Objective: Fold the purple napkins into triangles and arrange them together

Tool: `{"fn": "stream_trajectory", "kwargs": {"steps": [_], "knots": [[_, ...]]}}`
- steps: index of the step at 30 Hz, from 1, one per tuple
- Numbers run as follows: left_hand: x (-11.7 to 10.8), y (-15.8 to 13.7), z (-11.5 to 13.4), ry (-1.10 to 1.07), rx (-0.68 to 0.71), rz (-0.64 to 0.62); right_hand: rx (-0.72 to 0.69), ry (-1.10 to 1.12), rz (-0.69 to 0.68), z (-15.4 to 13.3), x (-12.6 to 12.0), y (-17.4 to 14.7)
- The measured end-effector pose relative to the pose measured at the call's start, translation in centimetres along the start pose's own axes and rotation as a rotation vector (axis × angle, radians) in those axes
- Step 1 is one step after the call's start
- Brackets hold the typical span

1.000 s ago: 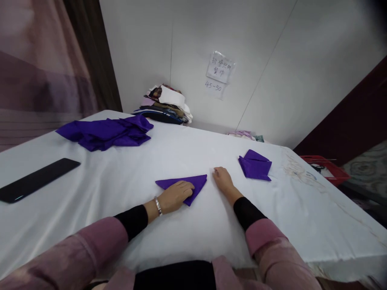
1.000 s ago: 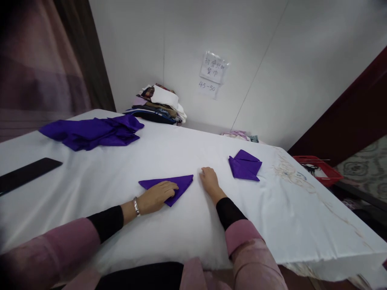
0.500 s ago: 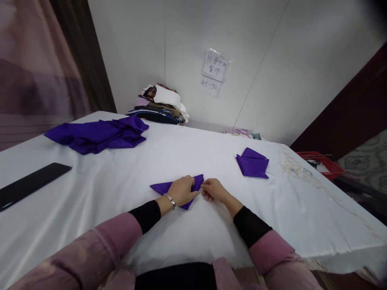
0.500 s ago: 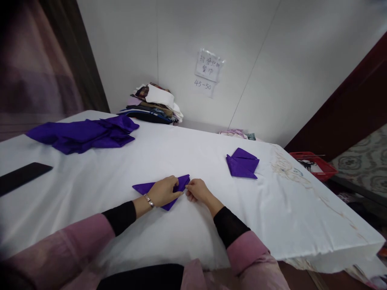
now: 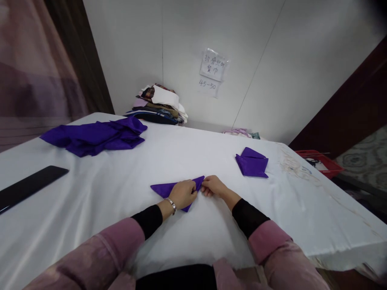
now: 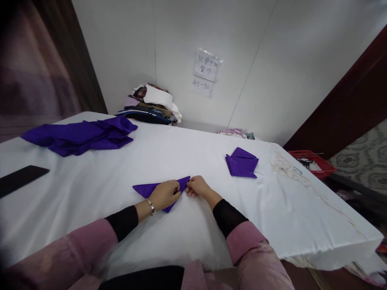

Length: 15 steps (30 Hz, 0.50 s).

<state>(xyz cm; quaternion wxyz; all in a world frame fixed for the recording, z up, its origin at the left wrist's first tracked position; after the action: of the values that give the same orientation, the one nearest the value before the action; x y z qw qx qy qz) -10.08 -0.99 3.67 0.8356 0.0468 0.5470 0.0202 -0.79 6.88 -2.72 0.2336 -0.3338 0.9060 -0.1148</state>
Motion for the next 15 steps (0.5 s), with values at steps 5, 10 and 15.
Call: {"fn": "stream_trajectory", "kwargs": {"steps": [5,10,15], "knots": [[-0.1,-0.2,0.1,-0.023,0.013,0.010,-0.125,-0.154,0.225,-1.7,-2.1,-1.5],[-0.4,-0.4,0.4,-0.042,0.048,0.014,-0.684,-0.546,0.278,-7.0,1.1,-4.5],[-1.5,-1.7,-0.7,-0.021,0.184,0.041,-0.573,-0.776,0.055,-5.3,4.4,-3.6]]}}
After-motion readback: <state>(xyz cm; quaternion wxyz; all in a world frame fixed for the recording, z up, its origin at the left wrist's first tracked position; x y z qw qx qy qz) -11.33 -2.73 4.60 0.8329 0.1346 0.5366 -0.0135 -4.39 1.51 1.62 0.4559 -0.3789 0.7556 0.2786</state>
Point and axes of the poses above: each hand's wrist, its own y-axis towards the middle knuckle, its own x-axis out of the palm, z = x × y, the point moved 9 cm from there along y, towards the middle knuckle, and after that the axes turned 3 degrees about -x, right-handed, at the moved point
